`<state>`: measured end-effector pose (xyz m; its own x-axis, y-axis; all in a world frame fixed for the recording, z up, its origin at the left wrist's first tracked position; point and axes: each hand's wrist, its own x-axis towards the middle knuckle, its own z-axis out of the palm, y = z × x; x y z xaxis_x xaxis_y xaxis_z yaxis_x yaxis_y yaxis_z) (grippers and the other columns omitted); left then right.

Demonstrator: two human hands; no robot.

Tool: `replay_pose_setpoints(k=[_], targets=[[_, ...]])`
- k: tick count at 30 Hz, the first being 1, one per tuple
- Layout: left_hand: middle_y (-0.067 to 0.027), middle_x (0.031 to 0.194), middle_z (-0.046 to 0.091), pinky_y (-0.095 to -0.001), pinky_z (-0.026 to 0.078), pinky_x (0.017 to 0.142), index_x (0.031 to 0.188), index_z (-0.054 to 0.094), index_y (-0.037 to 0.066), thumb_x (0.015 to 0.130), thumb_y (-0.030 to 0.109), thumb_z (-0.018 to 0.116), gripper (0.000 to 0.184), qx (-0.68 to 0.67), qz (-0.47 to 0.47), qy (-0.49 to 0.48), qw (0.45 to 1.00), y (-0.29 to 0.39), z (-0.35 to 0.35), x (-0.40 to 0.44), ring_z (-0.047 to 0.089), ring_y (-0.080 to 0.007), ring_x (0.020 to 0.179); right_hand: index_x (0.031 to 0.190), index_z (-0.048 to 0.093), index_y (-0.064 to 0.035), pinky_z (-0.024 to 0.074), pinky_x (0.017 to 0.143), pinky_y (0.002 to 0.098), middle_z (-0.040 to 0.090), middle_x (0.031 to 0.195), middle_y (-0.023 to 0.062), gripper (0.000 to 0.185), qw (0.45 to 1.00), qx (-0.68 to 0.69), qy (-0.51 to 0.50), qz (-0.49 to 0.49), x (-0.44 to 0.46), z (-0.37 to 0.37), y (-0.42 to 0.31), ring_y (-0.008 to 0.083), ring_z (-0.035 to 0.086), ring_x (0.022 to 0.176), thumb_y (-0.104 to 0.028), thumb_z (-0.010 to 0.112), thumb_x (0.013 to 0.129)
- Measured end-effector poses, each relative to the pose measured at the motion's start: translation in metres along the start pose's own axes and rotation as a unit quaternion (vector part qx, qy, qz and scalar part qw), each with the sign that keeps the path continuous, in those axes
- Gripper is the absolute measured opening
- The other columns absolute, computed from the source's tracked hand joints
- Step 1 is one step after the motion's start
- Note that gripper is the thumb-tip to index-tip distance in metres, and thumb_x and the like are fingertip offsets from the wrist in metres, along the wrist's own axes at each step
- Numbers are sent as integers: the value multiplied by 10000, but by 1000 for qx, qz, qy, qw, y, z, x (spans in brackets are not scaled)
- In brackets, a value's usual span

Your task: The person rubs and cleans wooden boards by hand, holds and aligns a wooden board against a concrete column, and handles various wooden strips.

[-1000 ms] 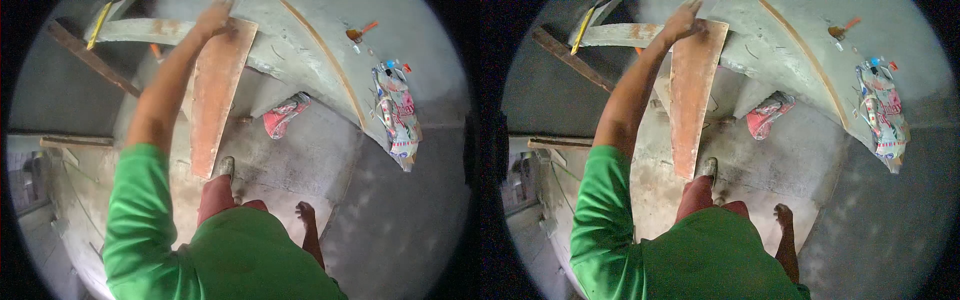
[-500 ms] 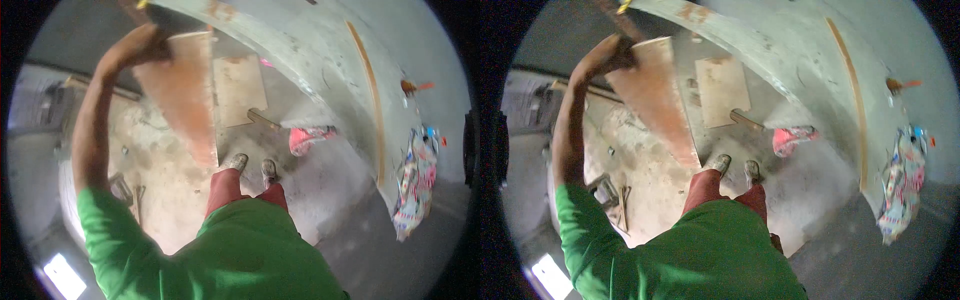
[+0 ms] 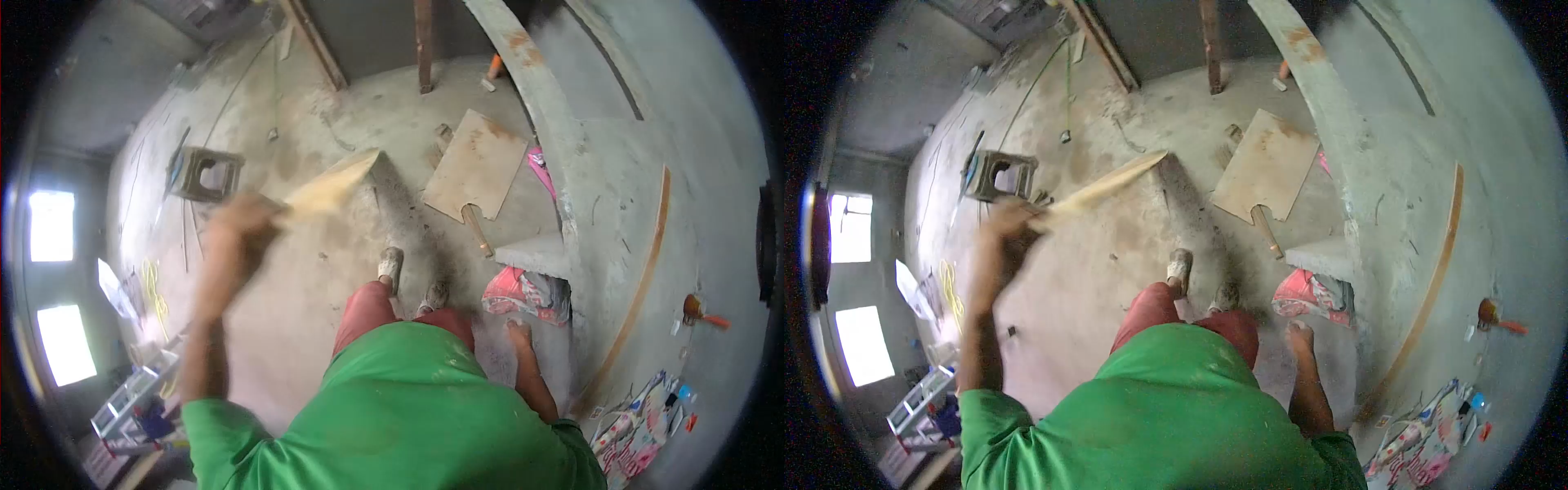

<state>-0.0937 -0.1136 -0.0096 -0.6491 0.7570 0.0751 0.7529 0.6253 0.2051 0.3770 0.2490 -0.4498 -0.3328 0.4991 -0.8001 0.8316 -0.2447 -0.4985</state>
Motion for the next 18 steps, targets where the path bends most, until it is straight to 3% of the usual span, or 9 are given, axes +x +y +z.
replay_pose_setpoints(k=[3,6,10,14,17,18], targets=[[-110,992,651,-406,504,789,1077,704,103,804,70,652,280,-54,-13,-27,998,56,87,-46,605,-303,922,1083,646,-26,459,495,285,672,827,29,339,993,70,-95,-29,36,24,29,117,601,615,-307,627,896],[-71,944,629,-392,515,709,1095,680,118,817,100,653,280,-85,-25,-52,995,82,138,-72,603,-276,881,1153,635,-49,450,490,266,655,826,13,370,985,2,-170,-29,6,53,0,103,588,608,-317,630,898],[-63,864,571,-392,489,647,1035,655,105,787,76,625,251,-105,-13,-14,994,97,152,-88,567,-259,809,1198,617,-53,449,515,244,651,897,15,392,985,-11,-169,-27,-47,85,-48,97,590,667,-317,608,910],[-57,862,572,-389,488,632,1024,657,118,785,75,640,243,-129,-30,26,991,82,146,-96,570,-256,805,1223,602,-42,448,536,228,650,928,20,404,988,8,-155,-18,-74,105,-70,96,593,714,-303,596,915],[-50,866,582,-386,486,614,997,662,131,791,84,645,212,-118,7,38,992,68,141,-110,574,-253,804,1232,590,-25,444,540,216,656,935,31,400,986,-4,-163,-29,-94,121,-101,97,597,737,-281,584,925],[-49,852,581,-386,485,606,976,663,132,789,89,649,192,-125,5,43,991,66,141,-117,576,-253,796,1282,566,-44,466,592,231,669,995,39,435,982,-18,-180,-55,-97,129,-108,105,614,776,-295,578,926]])
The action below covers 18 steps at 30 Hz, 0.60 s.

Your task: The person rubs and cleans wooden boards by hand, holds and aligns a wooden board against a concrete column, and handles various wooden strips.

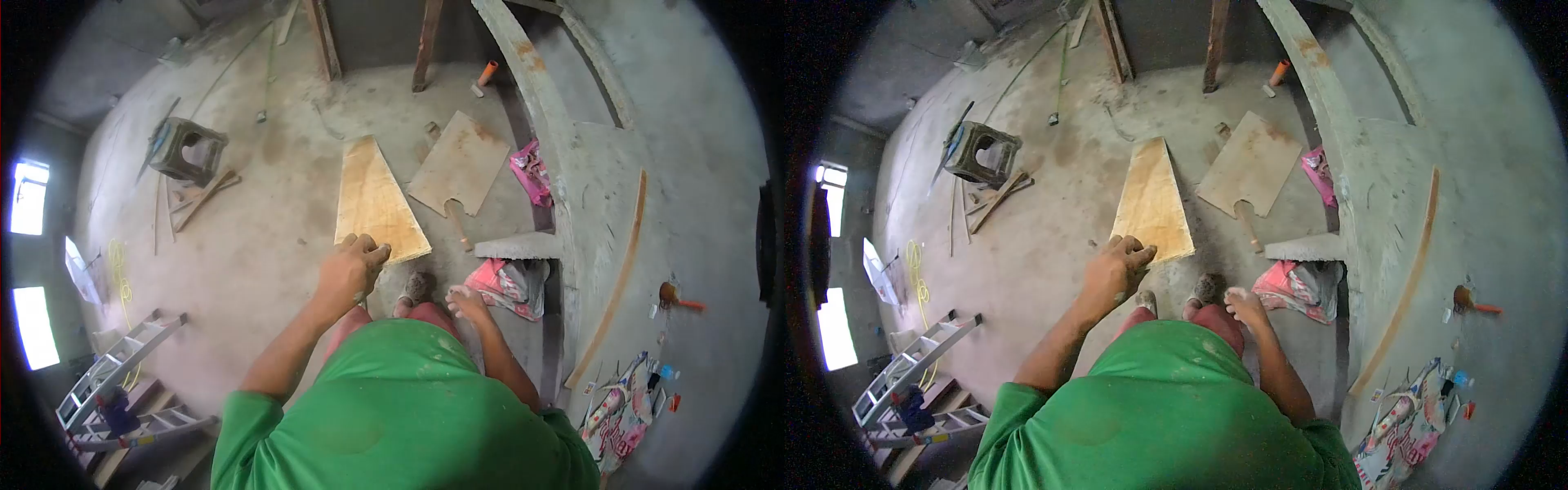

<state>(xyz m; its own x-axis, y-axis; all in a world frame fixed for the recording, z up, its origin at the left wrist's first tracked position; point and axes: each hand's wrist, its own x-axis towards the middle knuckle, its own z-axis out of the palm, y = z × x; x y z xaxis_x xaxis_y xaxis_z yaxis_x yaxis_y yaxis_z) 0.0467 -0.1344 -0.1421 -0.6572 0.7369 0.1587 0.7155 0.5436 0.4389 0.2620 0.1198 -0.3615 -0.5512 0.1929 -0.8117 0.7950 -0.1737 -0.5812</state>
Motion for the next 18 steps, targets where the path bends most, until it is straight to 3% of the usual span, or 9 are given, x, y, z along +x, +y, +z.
replay_pose_setpoints(k=[5,7,8,10,11,13,14,16,18], targets=[[-46,807,576,-379,483,589,927,670,130,782,98,659,150,-12,11,23,1000,-24,2,-43,582,-247,769,1365,516,-57,475,638,225,678,1089,38,505,993,-61,-54,-88,-25,62,-84,88,619,806,-302,576,928],[-42,787,573,-375,479,593,921,679,136,772,98,663,154,-19,16,16,1000,-36,0,-63,581,-242,756,1388,469,10,522,798,298,681,1092,124,510,967,-151,-67,-194,-24,90,-97,199,656,908,-202,567,936],[-42,787,573,-375,479,593,921,679,136,772,98,663,154,-19,13,18,1000,-42,-2,-72,581,-242,756,1388,469,10,522,798,298,681,1092,124,510,966,-154,-69,-194,-29,107,-106,199,656,908,-202,567,936],[-35,789,574,-369,474,596,931,689,145,760,103,665,178,-13,16,19,1000,-54,-8,-89,576,-228,750,1424,410,16,504,902,331,648,1192,177,557,904,-281,14,-322,-47,139,-125,267,662,999,-101,590,910],[-35,789,574,-369,474,596,931,689,145,760,103,665,178,-12,13,23,1000,-61,-9,-96,576,-228,750,1424,410,16,504,902,331,648,1192,177,557,902,-285,11,-325,-60,155,-136,267,662,999,-101,590,910],[-32,784,566,-365,472,606,935,687,137,747,107,666,191,-16,28,44,999,-76,-13,-110,569,-220,743,1459,380,-68,423,1044,429,565,1280,256,739,912,-278,20,-302,-80,184,-156,427,516,1221,-134,732,812],[-32,784,566,-365,472,606,935,687,137,747,107,666,191,-16,25,49,998,-83,-18,-117,569,-220,743,1459,380,-68,423,1044,429,565,1280,256,739,909,-283,18,-304,-74,195,-155,427,516,1221,-134,732,812],[-25,779,562,-361,472,610,934,688,130,754,110,658,183,-11,28,71,997,-97,-27,-128,563,-215,739,1442,397,-93,418,1040,434,581,1261,235,718,799,-321,106,-498,-56,214,-150,416,535,1196,-43,696,791],[-23,770,557,-365,469,610,939,688,129,763,102,660,180,-15,10,76,997,-96,-58,-136,559,-222,735,1382,461,-87,419,1034,432,598,1237,219,654,772,-334,93,-533,-63,226,-168,410,545,1180,-9,682,771]])
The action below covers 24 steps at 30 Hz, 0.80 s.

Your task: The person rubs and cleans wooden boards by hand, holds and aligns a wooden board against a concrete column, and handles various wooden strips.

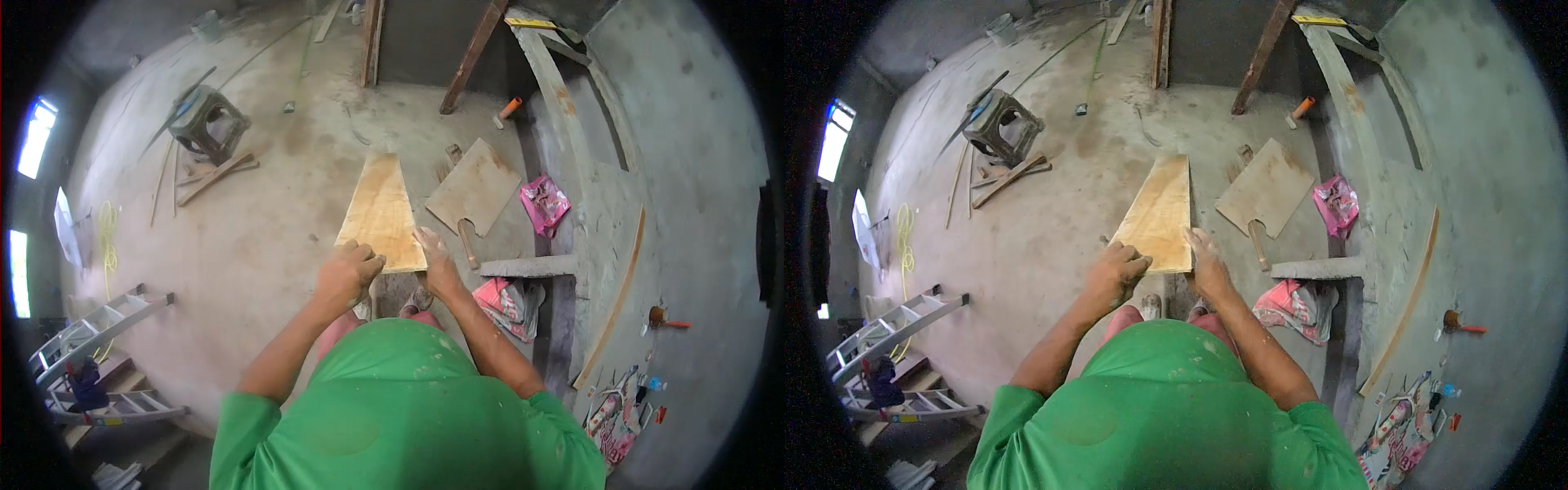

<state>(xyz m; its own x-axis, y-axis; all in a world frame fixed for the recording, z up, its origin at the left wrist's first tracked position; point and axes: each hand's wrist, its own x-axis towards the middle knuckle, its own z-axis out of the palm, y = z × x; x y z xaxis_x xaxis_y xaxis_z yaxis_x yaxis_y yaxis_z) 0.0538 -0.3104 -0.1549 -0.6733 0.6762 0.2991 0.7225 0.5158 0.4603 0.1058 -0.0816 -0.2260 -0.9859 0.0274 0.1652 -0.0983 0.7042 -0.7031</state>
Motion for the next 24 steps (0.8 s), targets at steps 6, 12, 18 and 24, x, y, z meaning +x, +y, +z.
replay_pose_setpoints(k=[6,12,18,24], targets=[[-25,841,598,-369,471,675,980,680,121,754,81,718,233,-26,-36,22,999,-8,-109,-13,584,-238,816,1115,647,-58,451,974,415,667,1114,145,386,990,6,-45,-130,50,-12,-67,351,594,1109,58,632,748],[-127,1125,645,-350,478,852,1145,668,64,726,44,770,432,-29,-127,247,960,-36,-156,-24,598,-288,1036,1027,680,-80,501,839,412,688,984,115,246,984,-55,37,-166,92,8,-68,311,635,964,-38,678,785],[-160,1112,654,-395,479,903,1157,648,12,773,45,744,397,-96,-298,278,908,-91,-142,-89,631,-302,995,985,661,-15,517,685,412,677,929,163,180,985,-42,116,-121,132,-7,-54,361,660,803,-123,714,851],[-170,1037,673,-385,504,806,1134,642,-20,819,105,705,344,-101,-402,81,906,-122,-75,-157,645,-294,881,956,640,-23,502,661,439,647,829,183,199,976,-33,184,-116,146,-7,-47,390,638,774,-167,724,845]])
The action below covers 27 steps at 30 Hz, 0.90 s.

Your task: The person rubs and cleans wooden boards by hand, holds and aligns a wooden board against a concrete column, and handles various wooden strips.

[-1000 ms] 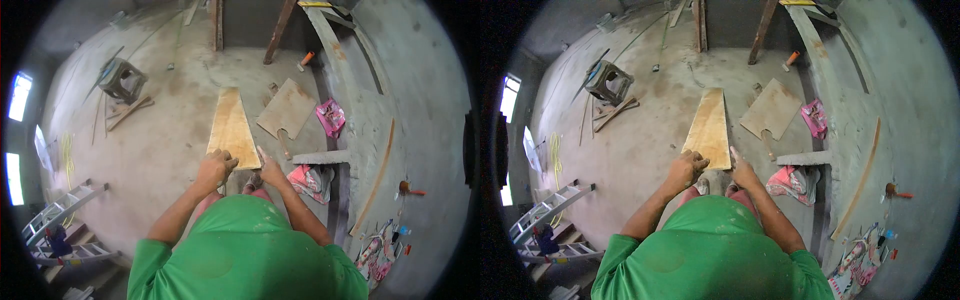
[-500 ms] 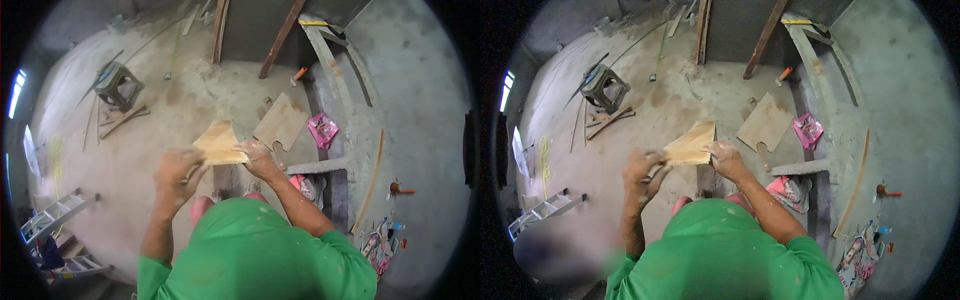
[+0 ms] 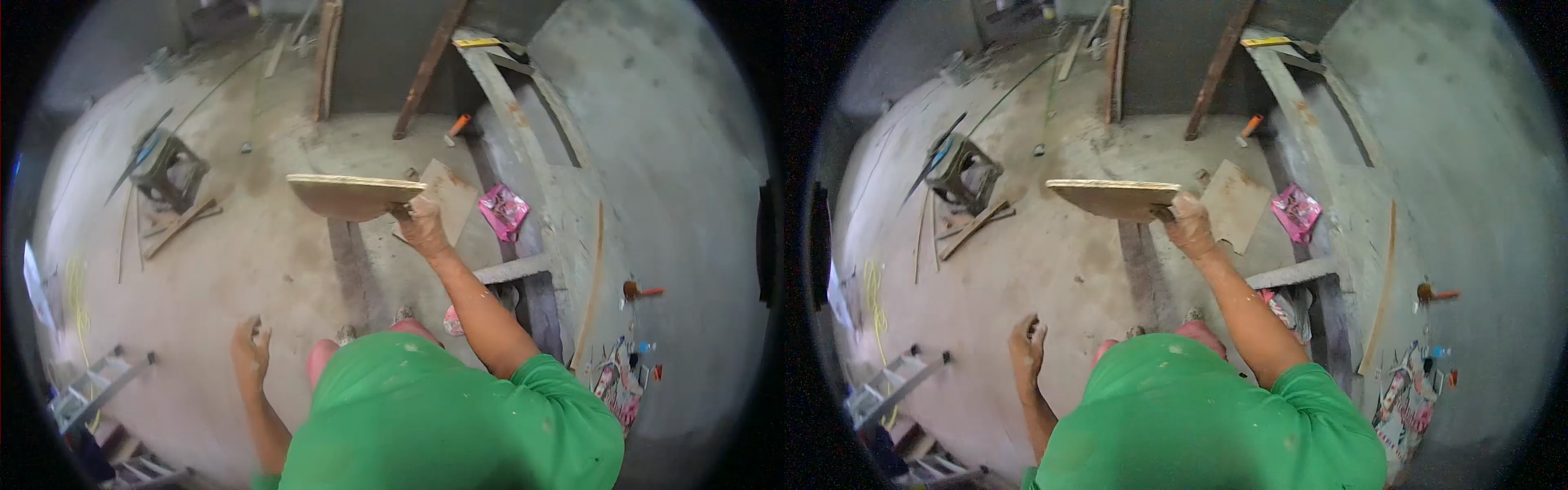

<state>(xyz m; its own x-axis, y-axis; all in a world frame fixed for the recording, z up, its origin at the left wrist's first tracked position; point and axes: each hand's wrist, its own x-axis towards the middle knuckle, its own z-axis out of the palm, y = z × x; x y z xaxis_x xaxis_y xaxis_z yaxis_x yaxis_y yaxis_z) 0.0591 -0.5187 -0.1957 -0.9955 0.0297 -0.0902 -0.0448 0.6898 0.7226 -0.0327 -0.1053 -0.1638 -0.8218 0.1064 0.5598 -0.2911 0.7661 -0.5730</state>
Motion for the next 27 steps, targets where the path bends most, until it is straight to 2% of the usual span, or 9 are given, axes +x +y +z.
replay_pose_setpoints(k=[7,8,11,13,15,18,21,24,27], targets=[[-180,1025,672,-381,511,786,1177,636,-11,836,119,691,369,-14,20,-142,990,-24,59,1,644,-282,882,894,627,-24,488,621,452,633,776,191,319,993,-94,64,-17,4,-35,11,402,632,750,-341,645,916],[-178,1025,672,-378,513,779,1182,634,-9,840,119,690,369,-19,21,-149,988,-20,64,6,645,-278,881,812,626,-11,467,581,438,603,703,196,428,990,-110,77,46,3,-45,20,390,588,631,-421,611,938],[-173,1026,672,-374,516,769,1190,633,-4,848,118,691,368,-17,38,-167,985,-11,71,20,648,-271,880,701,597,18,444,555,419,535,604,210,550,969,-49,192,150,6,-95,29,348,506,545,-480,605,933],[-169,1027,672,-371,517,765,1192,634,-1,850,118,692,367,-9,48,-169,984,-4,73,31,650,-268,879,663,591,43,432,557,414,511,575,227,579,922,-228,180,255,-2,-129,79,320,448,550,-474,629,921],[-162,1027,670,-368,517,761,1198,634,5,851,117,697,370,17,38,-164,986,5,73,43,650,-261,873,678,608,70,438,585,443,548,612,268,571,893,-190,252,320,6,-169,88,352,515,565,-449,645,914],[-169,1008,683,-357,519,777,1199,631,-4,853,111,689,370,10,49,-156,987,-19,97,61,657,-255,873,759,654,75,462,634,470,612,693,294,491,880,-154,262,365,-15,-216,161,394,610,634,-393,659,903],[-179,1003,693,-353,520,792,1194,631,-17,852,110,684,369,11,34,-157,987,-2,119,65,665,-253,874,794,640,90,487,615,450,661,710,248,470,827,-203,280,443,-49,-262,243,350,653,620,-362,621,919],[-184,1010,700,-354,519,807,1190,632,-26,850,118,682,373,21,18,-195,980,6,149,65,669,-255,881,917,652,81,506,548,365,693,727,191,426,818,-71,290,492,-69,-296,281,225,666,559,-344,656,895],[-189,1025,700,-355,514,841,1190,630,-30,848,128,683,380,34,26,-249,968,42,183,69,669,-272,920,989,656,62,493,513,341,698,743,181,410,786,-34,268,556,-74,-325,291,214,664,559,-336,658,893]])
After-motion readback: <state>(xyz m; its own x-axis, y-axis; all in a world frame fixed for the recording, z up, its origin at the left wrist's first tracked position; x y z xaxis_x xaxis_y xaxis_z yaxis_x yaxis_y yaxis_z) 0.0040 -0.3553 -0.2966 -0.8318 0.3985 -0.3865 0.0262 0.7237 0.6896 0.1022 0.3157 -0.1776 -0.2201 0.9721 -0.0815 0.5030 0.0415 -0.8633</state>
